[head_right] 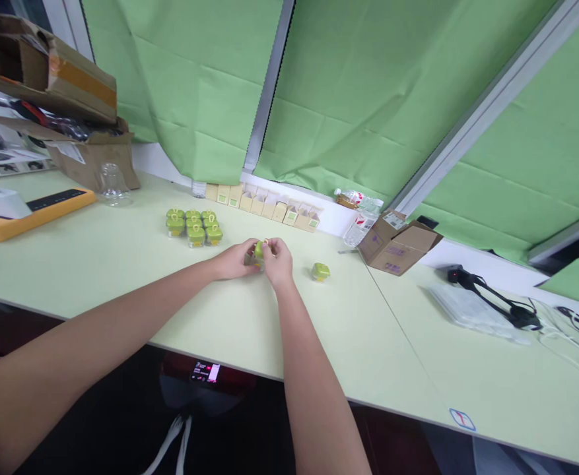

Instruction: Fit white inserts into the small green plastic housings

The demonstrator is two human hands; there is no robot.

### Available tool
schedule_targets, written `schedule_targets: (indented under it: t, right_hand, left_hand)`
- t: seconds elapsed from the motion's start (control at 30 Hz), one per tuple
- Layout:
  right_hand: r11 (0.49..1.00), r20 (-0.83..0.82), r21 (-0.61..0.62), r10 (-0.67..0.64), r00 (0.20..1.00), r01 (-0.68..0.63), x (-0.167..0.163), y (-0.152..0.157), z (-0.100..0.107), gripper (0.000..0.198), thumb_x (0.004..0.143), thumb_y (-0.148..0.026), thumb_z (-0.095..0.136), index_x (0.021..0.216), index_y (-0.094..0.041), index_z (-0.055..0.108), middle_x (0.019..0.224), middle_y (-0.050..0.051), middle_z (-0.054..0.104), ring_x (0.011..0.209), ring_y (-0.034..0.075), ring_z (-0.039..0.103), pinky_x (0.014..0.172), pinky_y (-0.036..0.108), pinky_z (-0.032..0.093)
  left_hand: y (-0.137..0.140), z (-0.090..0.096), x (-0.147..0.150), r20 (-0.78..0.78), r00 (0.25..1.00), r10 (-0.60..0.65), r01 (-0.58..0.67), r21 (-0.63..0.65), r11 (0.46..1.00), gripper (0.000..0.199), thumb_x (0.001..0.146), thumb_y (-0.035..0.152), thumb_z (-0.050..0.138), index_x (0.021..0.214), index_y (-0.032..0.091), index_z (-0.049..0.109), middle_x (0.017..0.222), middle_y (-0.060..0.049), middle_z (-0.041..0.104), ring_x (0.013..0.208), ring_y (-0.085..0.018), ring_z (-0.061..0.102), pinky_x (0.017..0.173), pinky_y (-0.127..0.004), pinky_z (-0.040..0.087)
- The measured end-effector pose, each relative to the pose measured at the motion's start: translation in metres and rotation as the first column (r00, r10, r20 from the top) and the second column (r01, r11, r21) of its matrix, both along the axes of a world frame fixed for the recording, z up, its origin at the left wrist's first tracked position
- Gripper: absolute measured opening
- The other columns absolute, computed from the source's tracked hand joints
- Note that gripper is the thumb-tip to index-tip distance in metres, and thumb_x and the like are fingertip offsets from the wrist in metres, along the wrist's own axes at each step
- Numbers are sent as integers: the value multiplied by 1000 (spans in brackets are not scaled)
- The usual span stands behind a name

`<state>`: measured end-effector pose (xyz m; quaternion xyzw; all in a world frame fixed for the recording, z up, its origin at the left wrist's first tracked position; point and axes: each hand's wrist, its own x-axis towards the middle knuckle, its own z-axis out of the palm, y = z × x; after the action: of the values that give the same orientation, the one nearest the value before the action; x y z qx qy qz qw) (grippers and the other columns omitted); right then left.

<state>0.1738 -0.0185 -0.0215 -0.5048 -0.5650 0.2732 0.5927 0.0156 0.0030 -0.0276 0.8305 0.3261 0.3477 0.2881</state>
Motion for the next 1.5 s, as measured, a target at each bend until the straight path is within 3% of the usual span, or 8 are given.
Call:
schedule_targets:
  t: [0.27,0.43,0.67,0.87,1.07,1.27,1.4,1.5]
  right_hand:
    - [997,125,-76,11,992,-1,5,3,-13,24,77,-46,61,84,-23,57,83,-1,64,83,17,60,80,30,47]
    - [988,159,-155,24,987,1,5,0,-10,24,75,-46,63,82,-23,59,81,-1,65,77,16,59,73,28,47]
    - [986,131,-166,17,991,5,4,-3,-6,25,72,-46,66,79,-22,60,78,-1,66,73,16,58,68,27,46]
    - [983,114,-183,52,992,-31,4,-7,-1,27,71,-46,67,78,-21,62,76,-1,66,63,13,56,60,26,44]
    - [960,108,-258,140,984,-108,9,-15,9,29,67,-45,74,78,-19,66,76,-1,68,64,12,58,63,26,46]
    - [928,38,-312,228,973,-206,8,-23,22,27,68,-41,75,81,-19,67,83,0,68,75,14,62,74,30,52]
    - [937,-12,-299,188,982,-183,5,-25,27,25,68,-40,74,81,-20,67,86,1,67,84,16,64,77,32,54]
    - [945,-4,-292,155,988,-149,6,-24,28,23,70,-39,73,80,-20,67,88,2,68,84,16,64,78,33,55]
  left_hand:
    - [4,-1,0,3,1000,31,-31,-35,999,41,69,40,70,103,19,61,85,-2,62,74,-17,56,65,-29,44]
    - [4,-1,0,12,1000,28,-28,-44,999,43,70,43,69,105,18,64,83,-2,63,73,-17,56,64,-28,44]
    - [0,1,0,43,999,-18,18,-2,1000,33,82,45,58,102,20,64,80,0,61,71,-14,54,65,-26,42]
    - [-3,4,-1,39,999,-6,7,-20,1000,36,79,45,60,103,19,64,85,-2,65,71,-15,55,65,-27,43]
    - [-4,25,-10,-130,991,-41,43,19,999,35,71,45,67,94,19,68,80,-3,68,69,-17,59,61,-27,41]
    - [-8,45,-15,-302,953,12,0,38,999,33,59,46,75,77,20,66,69,-2,65,61,-17,57,53,-27,36]
    - [-30,52,-40,-307,951,39,-32,27,999,34,60,48,73,80,21,68,69,-1,66,61,-18,59,55,-27,37]
    - [-47,59,-89,-340,936,89,-96,-5,995,39,61,50,72,88,22,71,81,-3,71,68,-19,64,59,-28,43]
